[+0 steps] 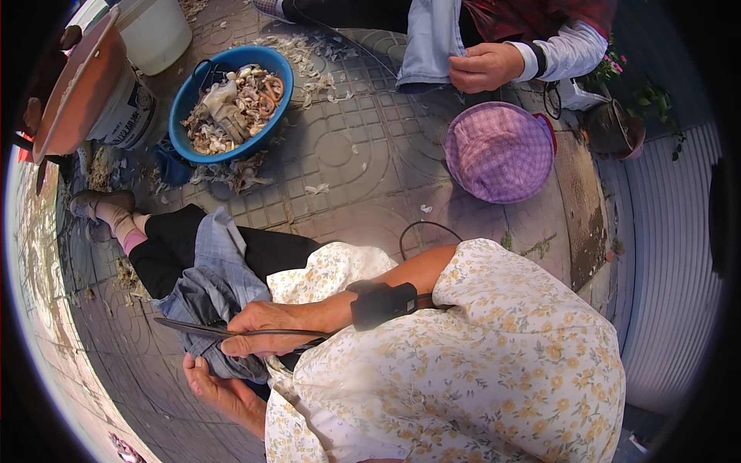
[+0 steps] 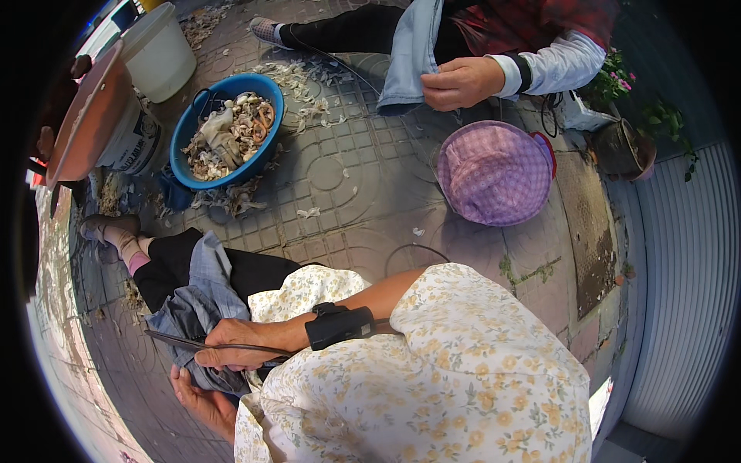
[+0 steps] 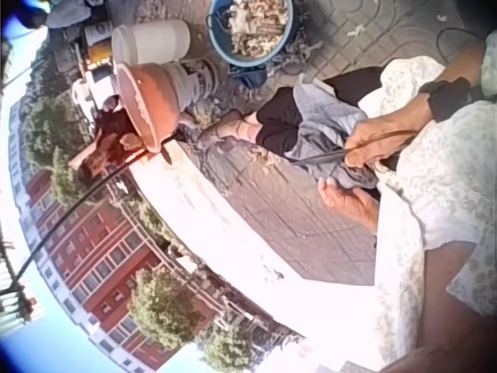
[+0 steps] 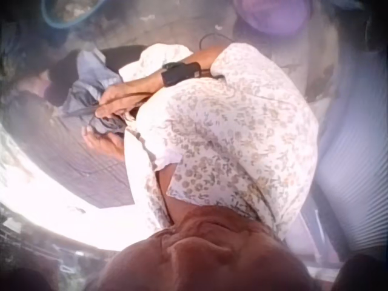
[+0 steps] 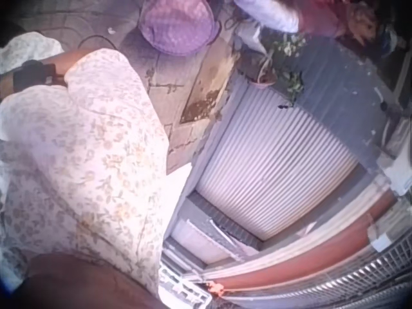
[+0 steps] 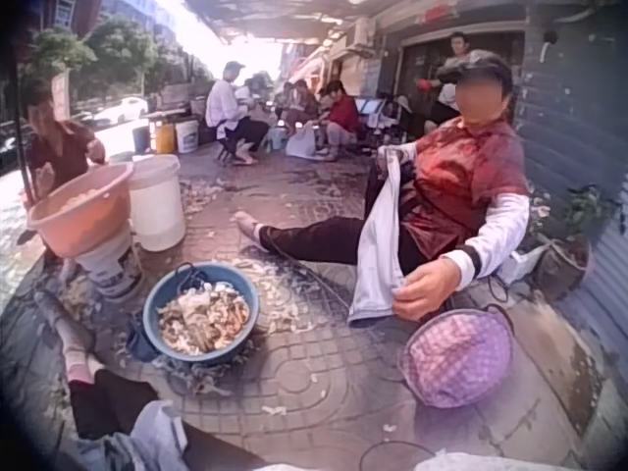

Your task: The person uses large shears to trim the edge of a piece of denim fabric held in their lap.

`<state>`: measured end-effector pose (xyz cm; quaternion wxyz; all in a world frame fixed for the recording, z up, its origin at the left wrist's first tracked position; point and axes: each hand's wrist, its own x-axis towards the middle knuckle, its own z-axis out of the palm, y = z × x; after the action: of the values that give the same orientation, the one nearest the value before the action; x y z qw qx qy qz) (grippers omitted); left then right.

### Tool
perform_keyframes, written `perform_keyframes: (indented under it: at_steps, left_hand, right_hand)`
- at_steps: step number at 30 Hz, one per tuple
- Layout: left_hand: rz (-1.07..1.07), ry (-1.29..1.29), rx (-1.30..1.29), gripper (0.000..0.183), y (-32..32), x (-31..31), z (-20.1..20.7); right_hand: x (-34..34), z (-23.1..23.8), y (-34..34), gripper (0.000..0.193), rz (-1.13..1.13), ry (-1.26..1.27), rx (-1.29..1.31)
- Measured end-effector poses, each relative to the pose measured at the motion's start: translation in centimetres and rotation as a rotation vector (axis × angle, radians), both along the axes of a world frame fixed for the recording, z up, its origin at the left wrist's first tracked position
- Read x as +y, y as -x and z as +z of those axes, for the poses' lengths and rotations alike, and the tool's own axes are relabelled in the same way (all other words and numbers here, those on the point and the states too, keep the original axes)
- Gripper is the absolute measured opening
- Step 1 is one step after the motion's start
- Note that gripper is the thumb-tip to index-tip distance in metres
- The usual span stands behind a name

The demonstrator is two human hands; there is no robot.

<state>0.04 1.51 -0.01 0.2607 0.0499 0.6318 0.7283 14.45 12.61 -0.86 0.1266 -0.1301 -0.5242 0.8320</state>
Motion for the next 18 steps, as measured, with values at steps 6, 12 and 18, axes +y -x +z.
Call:
perform_keyframes:
  at_steps: [6,12,18]
  left_hand:
    - [-0.025,0.01,-0.001,0.03,0.3,-0.9,-0.2]
    - [-0.124,0.008,-0.006,0.025,0.3,-0.6,-0.1]
    - [-0.296,0.057,0.02,0.02,1.7,-2.7,1.3]
  right_hand:
    - [0.3,0.6,-0.6,0.056,0.015,0.044,-0.013]
    - [0.5,0.1,-0.9,0.054,0.007,0.016,-0.021]
    - [0.5,1.6,-0.3,0.051,0.103,0.054,-0.002]
